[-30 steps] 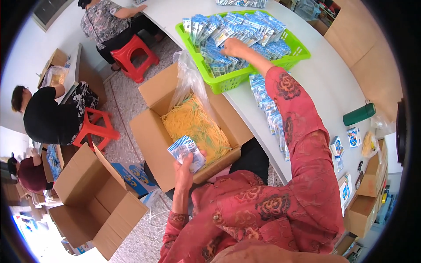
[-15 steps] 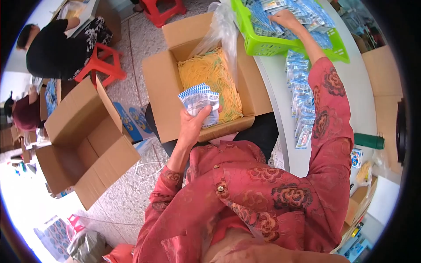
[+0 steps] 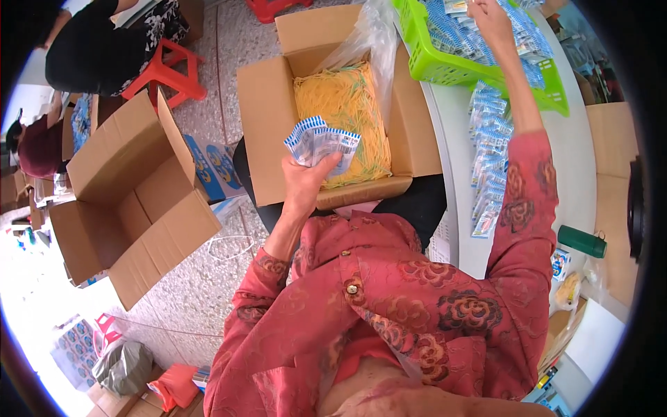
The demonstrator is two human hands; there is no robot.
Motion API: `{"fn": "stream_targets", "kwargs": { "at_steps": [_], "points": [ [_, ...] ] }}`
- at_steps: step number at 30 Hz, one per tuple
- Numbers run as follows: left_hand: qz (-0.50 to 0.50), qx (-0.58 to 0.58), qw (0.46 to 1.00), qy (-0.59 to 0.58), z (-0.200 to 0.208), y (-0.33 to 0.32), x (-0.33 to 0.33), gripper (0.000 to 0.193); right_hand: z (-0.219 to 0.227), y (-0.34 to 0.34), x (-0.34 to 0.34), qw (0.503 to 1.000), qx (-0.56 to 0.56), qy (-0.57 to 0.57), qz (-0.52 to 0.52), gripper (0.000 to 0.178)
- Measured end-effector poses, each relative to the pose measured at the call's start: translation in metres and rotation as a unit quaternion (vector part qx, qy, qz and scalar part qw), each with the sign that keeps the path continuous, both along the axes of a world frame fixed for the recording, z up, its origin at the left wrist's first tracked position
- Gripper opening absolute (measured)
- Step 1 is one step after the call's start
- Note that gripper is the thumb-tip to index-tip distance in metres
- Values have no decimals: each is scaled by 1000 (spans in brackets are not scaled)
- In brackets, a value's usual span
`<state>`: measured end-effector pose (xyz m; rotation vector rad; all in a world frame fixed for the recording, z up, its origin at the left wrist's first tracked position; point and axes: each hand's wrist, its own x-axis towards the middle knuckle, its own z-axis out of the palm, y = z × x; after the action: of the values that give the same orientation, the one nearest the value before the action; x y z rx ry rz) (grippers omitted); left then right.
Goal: Packaging small yellow items into plastic bags and placing them into a cardboard box.
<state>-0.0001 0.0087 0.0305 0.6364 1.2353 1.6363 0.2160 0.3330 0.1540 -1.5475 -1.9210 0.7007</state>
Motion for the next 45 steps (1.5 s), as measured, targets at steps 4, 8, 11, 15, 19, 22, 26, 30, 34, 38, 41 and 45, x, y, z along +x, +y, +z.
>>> {"fn": "stream_targets", "kwargs": {
  "at_steps": [4,8,11,15,19,22,26,30,34,38,41,45],
  "points": [
    [5,2,1000,14,-4,4,2,20,-19,-101,-31,949,86,115,280,22],
    [-22,15,998,52,-2,6,8,20,-53,-171,-60,906,-53,72,413,28],
    [-41,13,997,71,-2,3,7,25,-54,-185,-70,882,-170,-30,438,22],
    [-69,5,993,92,2,-3,1,30,-63,-186,-75,871,-114,21,478,26],
    [-82,-7,995,48,13,-9,1,25,-57,-185,-75,868,-80,-5,490,20],
    [-93,-9,995,47,11,-11,-1,24,-54,-186,-76,861,-49,-23,506,15],
    [-100,-21,993,66,4,-9,-1,21,-53,-192,-73,858,-60,-26,509,11],
    [-89,-18,994,64,-1,-7,-1,19,-57,-191,-72,858,-48,-13,511,10],
    [-100,-16,994,43,-2,-2,3,19,-52,-193,-68,871,-45,-7,489,10],
    [-91,-21,994,46,-2,-6,7,20,-61,-192,-66,876,-8,20,482,15],
    [-86,-27,994,57,-6,-5,10,18,-58,-190,-66,877,-52,11,478,19],
    [-85,-48,995,33,-6,-5,6,25,-53,-192,-65,878,-67,11,473,26]
  ]
}}
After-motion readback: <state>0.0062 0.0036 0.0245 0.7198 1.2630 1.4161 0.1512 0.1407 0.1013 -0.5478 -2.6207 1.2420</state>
